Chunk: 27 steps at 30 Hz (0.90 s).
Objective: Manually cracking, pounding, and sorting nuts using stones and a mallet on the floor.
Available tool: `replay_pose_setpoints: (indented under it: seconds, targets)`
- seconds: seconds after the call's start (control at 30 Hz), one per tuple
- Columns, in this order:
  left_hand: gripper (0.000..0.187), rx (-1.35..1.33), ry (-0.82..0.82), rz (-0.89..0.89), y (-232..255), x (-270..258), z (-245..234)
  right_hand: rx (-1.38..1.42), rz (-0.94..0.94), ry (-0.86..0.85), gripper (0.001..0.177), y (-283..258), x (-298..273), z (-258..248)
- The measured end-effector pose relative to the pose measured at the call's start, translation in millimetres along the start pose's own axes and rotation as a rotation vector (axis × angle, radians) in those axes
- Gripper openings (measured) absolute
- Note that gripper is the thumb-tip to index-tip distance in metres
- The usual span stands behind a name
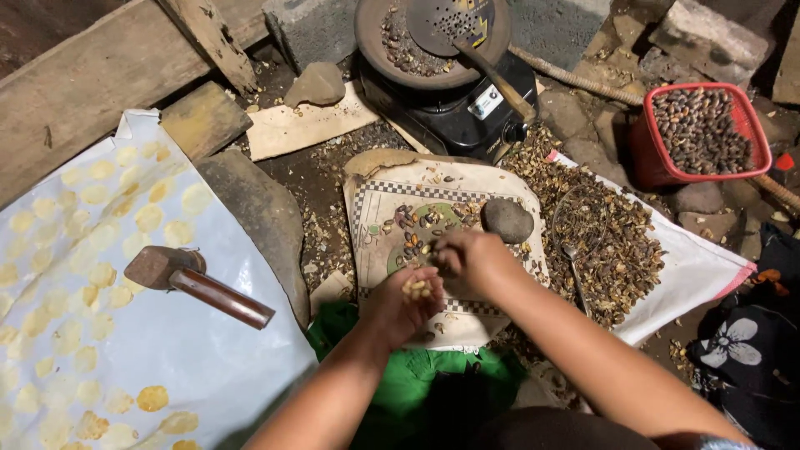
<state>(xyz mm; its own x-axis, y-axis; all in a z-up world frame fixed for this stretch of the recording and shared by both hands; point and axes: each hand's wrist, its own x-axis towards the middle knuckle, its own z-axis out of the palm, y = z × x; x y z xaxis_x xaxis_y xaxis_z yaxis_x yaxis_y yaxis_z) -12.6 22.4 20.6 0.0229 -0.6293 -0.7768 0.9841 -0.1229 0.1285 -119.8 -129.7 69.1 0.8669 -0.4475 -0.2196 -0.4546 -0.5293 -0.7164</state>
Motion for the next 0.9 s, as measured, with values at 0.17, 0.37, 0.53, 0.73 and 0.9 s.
replay_pose_setpoints:
  seconds: [0.17,0.37,0.53,0.73,0.9]
  targets:
    - [0.02,-0.137,-0.509,-0.052,7.9,33.2,-61.6,-0.205,-0.244,0.11,0.016,5.9,23.3,25.3]
    - [0.014,-0.198,-0.13,0.175,16.6,24.5,-39.6,-0.325,-0.189,0.095,0.026,1.9,23.9,26.3]
    - [0.02,-0.138,-0.026,0.159,25.1,7.1,-26.6,-0.305,0.204,0.084,0.019,11.3,20.6,-0.4]
    - [0.019,-0.325,-0.758,0.009,10.3,25.6,-55.1,-0.232,0.23,0.235,0.025,45.4,4.7,-7.9]
    - [0.034,-0.271,0.011,0.077,11.0,-21.7,6.7,-0.002,0.172,0.157,0.029,-32.9,-21.5,-10.4]
